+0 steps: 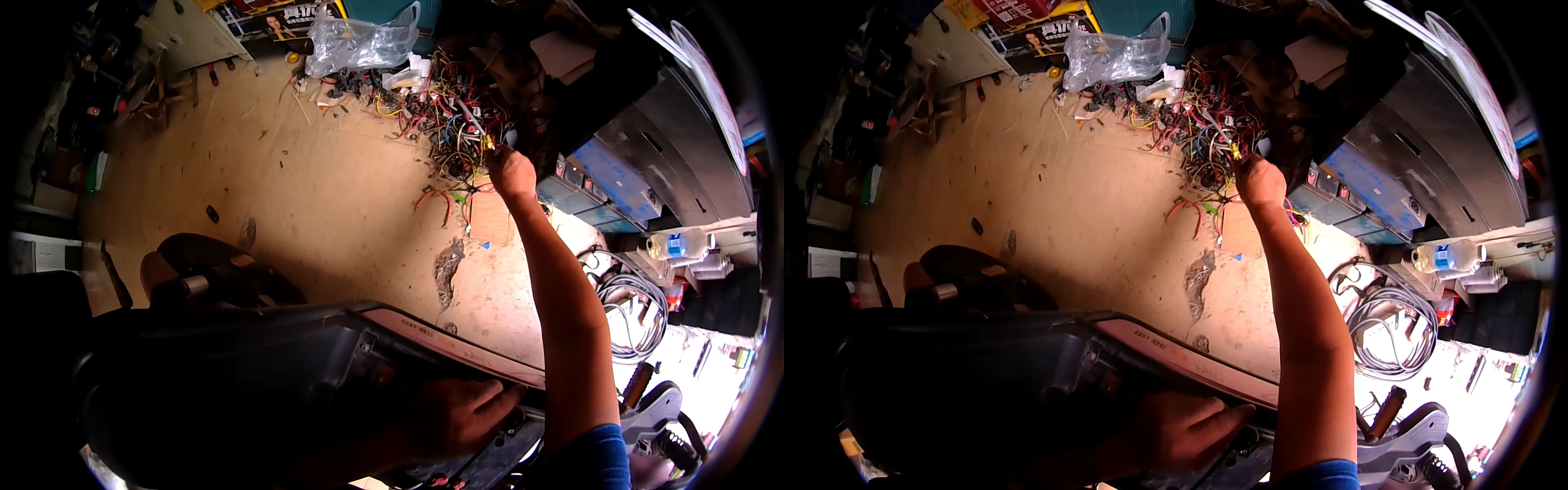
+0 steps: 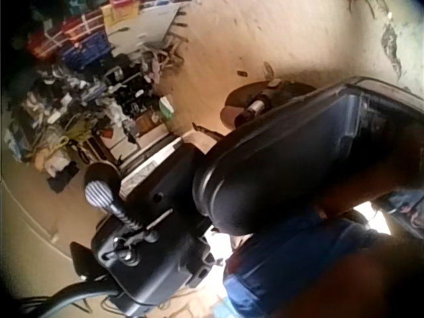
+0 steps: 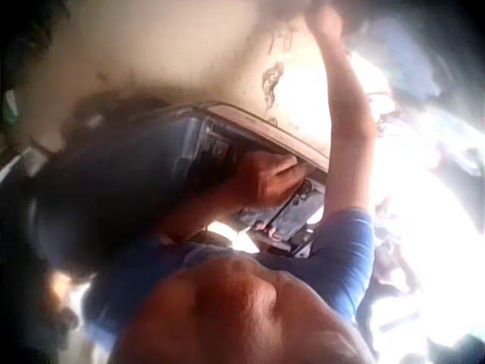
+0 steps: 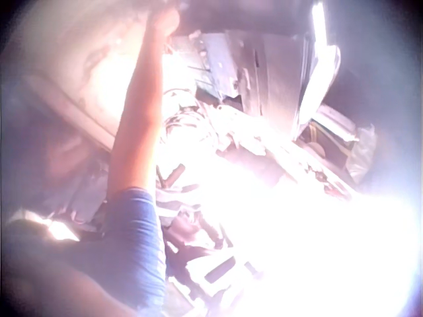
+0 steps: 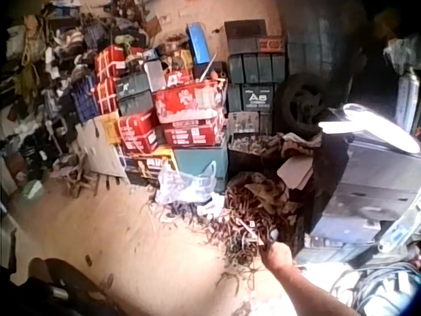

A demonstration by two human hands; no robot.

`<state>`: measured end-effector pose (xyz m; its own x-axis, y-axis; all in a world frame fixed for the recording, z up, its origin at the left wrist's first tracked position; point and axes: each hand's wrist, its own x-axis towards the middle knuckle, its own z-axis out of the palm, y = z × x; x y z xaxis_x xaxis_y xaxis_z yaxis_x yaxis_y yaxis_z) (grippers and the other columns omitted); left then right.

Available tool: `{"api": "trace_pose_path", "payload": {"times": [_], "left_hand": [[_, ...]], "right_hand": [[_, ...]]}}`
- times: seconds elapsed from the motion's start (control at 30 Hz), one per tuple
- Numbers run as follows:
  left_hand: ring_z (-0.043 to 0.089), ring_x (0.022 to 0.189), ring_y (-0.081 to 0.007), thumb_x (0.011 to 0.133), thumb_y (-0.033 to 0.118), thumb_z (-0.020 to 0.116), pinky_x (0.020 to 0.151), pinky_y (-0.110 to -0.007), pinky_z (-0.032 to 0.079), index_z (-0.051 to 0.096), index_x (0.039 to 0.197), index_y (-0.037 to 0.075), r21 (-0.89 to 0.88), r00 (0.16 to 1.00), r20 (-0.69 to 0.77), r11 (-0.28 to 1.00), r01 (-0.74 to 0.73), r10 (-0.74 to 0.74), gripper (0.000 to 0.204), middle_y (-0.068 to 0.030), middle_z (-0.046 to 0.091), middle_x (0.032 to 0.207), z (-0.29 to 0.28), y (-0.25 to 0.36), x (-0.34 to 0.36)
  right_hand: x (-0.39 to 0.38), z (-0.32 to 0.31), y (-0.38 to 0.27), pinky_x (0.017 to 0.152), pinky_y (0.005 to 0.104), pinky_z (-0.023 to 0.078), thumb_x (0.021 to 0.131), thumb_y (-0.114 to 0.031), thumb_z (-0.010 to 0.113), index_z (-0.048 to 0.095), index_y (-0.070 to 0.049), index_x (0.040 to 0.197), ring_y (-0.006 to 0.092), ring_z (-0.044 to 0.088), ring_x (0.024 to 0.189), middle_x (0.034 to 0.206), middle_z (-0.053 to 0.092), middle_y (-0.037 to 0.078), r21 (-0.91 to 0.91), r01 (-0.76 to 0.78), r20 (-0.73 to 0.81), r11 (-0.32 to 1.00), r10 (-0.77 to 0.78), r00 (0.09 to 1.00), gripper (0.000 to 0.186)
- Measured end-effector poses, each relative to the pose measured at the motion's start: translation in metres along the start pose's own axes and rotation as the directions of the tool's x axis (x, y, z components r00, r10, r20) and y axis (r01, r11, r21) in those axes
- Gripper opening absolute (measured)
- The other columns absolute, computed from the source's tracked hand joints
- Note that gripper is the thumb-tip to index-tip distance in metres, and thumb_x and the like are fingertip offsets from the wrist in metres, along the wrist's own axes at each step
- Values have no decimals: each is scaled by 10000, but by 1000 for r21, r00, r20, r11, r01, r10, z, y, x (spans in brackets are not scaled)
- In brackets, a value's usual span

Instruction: The person disconnects and connects wires on the batteries of a mobility scooter using a screwdriver and by hand, handling individual wires and screws.

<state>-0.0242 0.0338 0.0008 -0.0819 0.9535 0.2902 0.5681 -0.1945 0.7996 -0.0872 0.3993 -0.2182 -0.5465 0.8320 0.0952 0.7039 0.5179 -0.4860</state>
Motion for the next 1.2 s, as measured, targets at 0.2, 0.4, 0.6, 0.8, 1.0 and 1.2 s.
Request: {"api": "trace_pose_path", "payload": {"times": [0.2,0.4,0.6,0.8,1.0,1.2], "left_hand": [[650,675,-244,904,104,651,575,-381,528,696,1270,-16,-4,994,55,995,97,-97,387,-101,606,862,8,5,-9],[629,584,-228,939,145,698,493,-386,495,724,1182,59,98,998,42,994,49,-54,259,-56,608,730,-9,8,10],[609,610,-191,874,130,723,532,-351,488,746,1175,72,67,996,-60,995,76,-72,307,-25,563,731,-7,7,11],[647,699,-225,911,129,635,595,-373,535,685,1283,-30,-28,996,38,996,88,-86,408,-98,588,869,11,2,-7],[684,755,-235,898,126,647,642,-364,563,677,1279,-35,32,999,12,999,34,-34,414,-114,646,961,5,7,-6],[617,614,-240,844,78,763,541,-375,506,719,1222,-48,-49,998,-67,999,15,-18,401,-83,572,789,7,1,-6]], "right_hand": [[48,44,9,1029,517,533,952,-173,627,648,-43,1295,488,626,1193,1347,612,317,67,232,-77,970,-226,971,368],[100,55,14,1042,499,512,927,-246,680,680,22,1251,492,614,1229,1344,606,352,-53,19,236,998,-6,972,421],[87,47,34,852,495,569,914,-370,732,739,-4,1113,462,721,961,1011,731,305,119,25,-157,993,-6,988,417],[72,-68,-33,678,288,533,925,-77,730,737,21,1030,111,663,723,853,758,49,902,116,-171,416,99,980,144],[63,-86,-9,613,241,466,957,-49,694,718,4,1010,108,622,688,824,698,19,884,40,-113,465,131,985,79],[44,-72,2,821,420,578,910,-224,746,734,-26,1182,361,756,866,948,771,213,456,31,-236,889,87,968,337]]}}
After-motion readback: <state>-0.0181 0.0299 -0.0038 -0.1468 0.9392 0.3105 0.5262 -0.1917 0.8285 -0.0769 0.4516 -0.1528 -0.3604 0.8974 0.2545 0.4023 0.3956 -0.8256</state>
